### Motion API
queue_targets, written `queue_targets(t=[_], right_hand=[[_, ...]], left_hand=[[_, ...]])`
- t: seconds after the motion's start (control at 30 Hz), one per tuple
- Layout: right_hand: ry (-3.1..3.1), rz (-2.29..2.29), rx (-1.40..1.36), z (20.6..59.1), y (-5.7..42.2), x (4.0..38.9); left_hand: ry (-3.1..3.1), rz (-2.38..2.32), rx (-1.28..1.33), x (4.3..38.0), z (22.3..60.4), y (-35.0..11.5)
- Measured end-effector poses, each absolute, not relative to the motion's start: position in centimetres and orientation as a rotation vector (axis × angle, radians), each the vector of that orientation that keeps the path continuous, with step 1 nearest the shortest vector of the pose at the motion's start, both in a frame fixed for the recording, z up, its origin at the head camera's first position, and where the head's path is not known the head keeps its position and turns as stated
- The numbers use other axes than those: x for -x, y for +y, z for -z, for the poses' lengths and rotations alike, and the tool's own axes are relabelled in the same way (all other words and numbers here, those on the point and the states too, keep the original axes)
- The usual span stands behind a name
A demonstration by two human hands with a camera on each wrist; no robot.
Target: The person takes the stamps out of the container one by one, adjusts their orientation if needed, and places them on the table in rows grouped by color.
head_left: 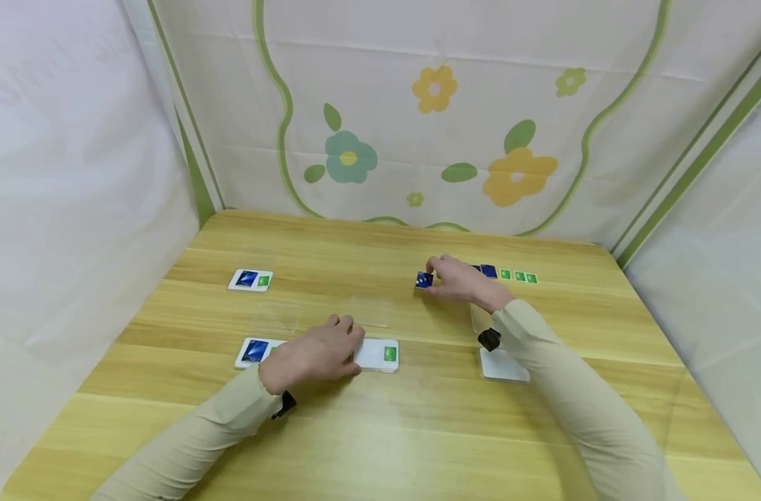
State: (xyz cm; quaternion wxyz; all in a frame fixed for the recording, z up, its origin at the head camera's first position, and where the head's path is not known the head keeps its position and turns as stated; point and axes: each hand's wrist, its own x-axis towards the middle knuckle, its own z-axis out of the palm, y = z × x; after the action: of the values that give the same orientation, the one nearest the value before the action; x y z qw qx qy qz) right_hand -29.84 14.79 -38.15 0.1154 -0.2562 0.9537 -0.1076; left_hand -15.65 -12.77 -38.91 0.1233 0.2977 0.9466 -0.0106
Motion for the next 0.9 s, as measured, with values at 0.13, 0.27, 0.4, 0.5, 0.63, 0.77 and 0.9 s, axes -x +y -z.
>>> queue_targets(t=[0.13,0.27,0.4,0.5,0.63,0.77,0.9], right_hand=[[2.797,0.311,0.761,38.2,15.1,30.3],[2.794,0.293,0.747,38.2,15.4,30.6],[2.787,0.282,0.732,38.2,15.7,30.9],[2.788,0.278,0.735,38.2,16.1,31.2],[2.793,0.284,0.743,38.2,16.5,31.6],[2.801,0.266,0.75,38.3,16.9,32.3],[2.812,0.254,0.773,38.4,16.9,33.0]], left_hand=[[2.765,0.029,-0.85,15.7,39.0,-12.7],[2.762,0.03,-0.843,15.6,39.1,-12.6],[2.76,0.033,-0.852,15.5,39.1,-12.5],[2.763,0.031,-0.86,15.6,39.0,-12.4],[2.768,0.031,-0.86,15.7,39.0,-12.3],[2.767,0.027,-0.864,15.8,38.8,-12.1],[2.762,0.018,-0.854,15.7,38.7,-12.1]])
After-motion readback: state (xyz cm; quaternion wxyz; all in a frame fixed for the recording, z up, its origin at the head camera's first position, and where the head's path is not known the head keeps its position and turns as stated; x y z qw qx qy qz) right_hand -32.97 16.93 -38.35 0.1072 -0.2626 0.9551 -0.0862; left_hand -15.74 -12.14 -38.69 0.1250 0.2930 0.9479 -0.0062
